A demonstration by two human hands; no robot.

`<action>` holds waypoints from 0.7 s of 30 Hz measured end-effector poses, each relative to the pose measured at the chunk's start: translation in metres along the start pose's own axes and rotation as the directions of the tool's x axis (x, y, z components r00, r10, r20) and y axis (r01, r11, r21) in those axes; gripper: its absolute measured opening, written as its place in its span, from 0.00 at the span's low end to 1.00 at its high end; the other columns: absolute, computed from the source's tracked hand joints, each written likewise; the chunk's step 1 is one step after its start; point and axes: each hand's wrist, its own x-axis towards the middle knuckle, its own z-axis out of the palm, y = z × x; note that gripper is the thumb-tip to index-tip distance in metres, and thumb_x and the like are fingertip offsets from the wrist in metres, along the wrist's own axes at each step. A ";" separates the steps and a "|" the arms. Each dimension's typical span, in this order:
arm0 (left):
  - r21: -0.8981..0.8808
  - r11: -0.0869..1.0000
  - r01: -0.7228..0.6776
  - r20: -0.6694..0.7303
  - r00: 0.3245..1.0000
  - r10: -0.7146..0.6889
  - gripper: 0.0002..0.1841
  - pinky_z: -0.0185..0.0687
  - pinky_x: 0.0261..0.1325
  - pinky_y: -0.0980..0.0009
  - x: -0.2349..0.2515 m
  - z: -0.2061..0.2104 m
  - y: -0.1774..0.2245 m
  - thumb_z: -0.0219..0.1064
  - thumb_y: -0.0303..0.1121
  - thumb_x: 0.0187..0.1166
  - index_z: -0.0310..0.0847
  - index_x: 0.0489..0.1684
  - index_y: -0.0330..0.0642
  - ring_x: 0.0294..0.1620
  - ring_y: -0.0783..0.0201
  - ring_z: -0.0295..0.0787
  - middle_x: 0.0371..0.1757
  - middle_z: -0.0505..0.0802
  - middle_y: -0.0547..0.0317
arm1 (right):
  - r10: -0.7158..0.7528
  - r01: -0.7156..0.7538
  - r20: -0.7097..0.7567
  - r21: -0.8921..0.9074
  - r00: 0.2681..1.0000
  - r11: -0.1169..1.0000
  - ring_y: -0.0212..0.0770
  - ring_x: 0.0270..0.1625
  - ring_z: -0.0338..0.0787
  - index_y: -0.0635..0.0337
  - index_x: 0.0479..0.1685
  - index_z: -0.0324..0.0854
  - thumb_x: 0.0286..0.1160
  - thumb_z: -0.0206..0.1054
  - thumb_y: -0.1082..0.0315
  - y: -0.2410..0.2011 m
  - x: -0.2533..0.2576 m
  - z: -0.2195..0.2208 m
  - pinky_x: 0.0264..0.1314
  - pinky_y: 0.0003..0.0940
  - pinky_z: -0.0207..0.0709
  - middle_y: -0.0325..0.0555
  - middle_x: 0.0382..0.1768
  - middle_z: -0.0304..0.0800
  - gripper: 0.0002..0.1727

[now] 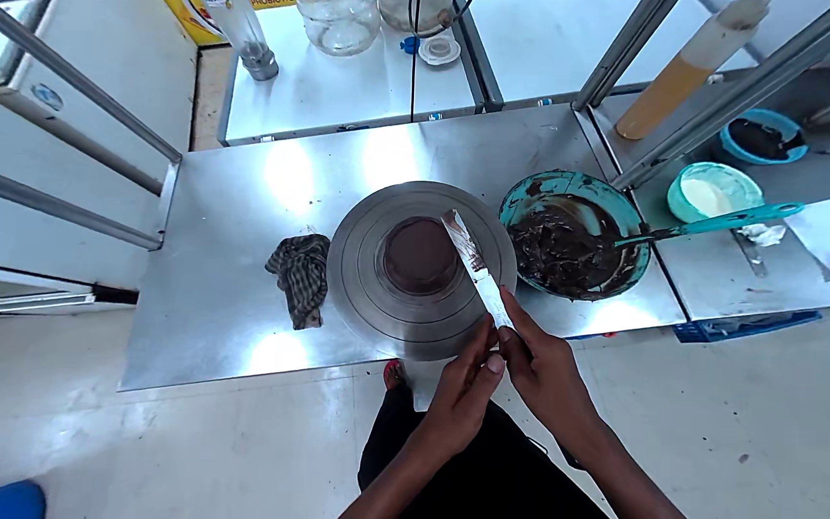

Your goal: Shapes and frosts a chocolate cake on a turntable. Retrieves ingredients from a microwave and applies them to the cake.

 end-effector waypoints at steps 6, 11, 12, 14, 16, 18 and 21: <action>-0.014 1.000 0.014 -0.005 1.000 -0.014 0.32 0.75 0.79 0.64 0.001 -0.001 0.001 0.47 0.41 0.94 0.52 0.87 0.21 0.80 0.59 0.77 0.82 0.74 0.35 | 0.009 -0.009 0.011 -0.020 1.000 1.000 0.24 0.18 0.73 0.55 0.89 0.66 0.83 0.55 0.69 -0.001 0.002 -0.001 0.22 0.21 0.72 0.33 0.23 0.82 0.31; -0.026 1.000 0.015 -0.023 1.000 -0.016 0.32 0.77 0.78 0.64 0.000 -0.002 0.000 0.47 0.40 0.93 0.53 0.87 0.22 0.77 0.60 0.79 0.81 0.76 0.36 | 0.029 -0.029 0.047 -0.002 0.998 1.000 0.25 0.18 0.73 0.54 0.90 0.64 0.83 0.55 0.70 -0.003 0.003 -0.002 0.21 0.23 0.72 0.34 0.22 0.81 0.32; -0.026 1.000 0.014 -0.025 1.000 -0.014 0.32 0.77 0.77 0.64 0.000 -0.002 0.000 0.47 0.40 0.93 0.53 0.87 0.22 0.77 0.61 0.79 0.81 0.76 0.36 | 0.027 -0.027 0.048 -0.001 0.998 1.000 0.25 0.18 0.73 0.54 0.90 0.64 0.83 0.55 0.70 -0.003 0.003 -0.002 0.21 0.23 0.72 0.34 0.22 0.81 0.32; -0.025 1.000 0.014 -0.032 0.999 -0.015 0.31 0.77 0.76 0.65 -0.001 -0.002 0.001 0.47 0.39 0.93 0.53 0.88 0.22 0.76 0.61 0.79 0.81 0.76 0.37 | 0.019 -0.019 0.048 0.002 0.999 1.000 0.25 0.18 0.73 0.54 0.90 0.65 0.82 0.56 0.70 -0.003 0.003 -0.002 0.21 0.23 0.72 0.34 0.22 0.81 0.32; -0.029 1.000 0.010 -0.039 0.999 -0.011 0.31 0.78 0.75 0.66 -0.001 -0.002 0.001 0.47 0.38 0.93 0.54 0.87 0.22 0.76 0.62 0.80 0.80 0.77 0.37 | 0.009 -0.008 0.049 -0.005 0.999 1.000 0.25 0.18 0.73 0.55 0.89 0.65 0.82 0.56 0.70 -0.003 0.004 -0.002 0.21 0.23 0.72 0.33 0.22 0.81 0.32; -0.032 0.999 0.010 -0.042 0.999 -0.011 0.31 0.78 0.75 0.66 -0.001 -0.002 0.000 0.47 0.39 0.93 0.53 0.87 0.22 0.76 0.62 0.80 0.80 0.77 0.37 | 0.002 -0.001 0.055 -0.017 0.999 1.000 0.25 0.18 0.73 0.55 0.89 0.65 0.82 0.56 0.70 -0.004 0.005 -0.002 0.22 0.23 0.72 0.34 0.22 0.81 0.32; -0.022 1.000 0.006 -0.045 0.999 -0.007 0.32 0.77 0.76 0.66 -0.002 -0.003 0.000 0.47 0.40 0.93 0.54 0.88 0.23 0.76 0.63 0.80 0.81 0.77 0.38 | 0.003 -0.002 0.061 -0.020 0.998 1.000 0.25 0.18 0.73 0.54 0.90 0.65 0.83 0.56 0.70 -0.006 0.005 -0.002 0.21 0.22 0.72 0.33 0.22 0.81 0.32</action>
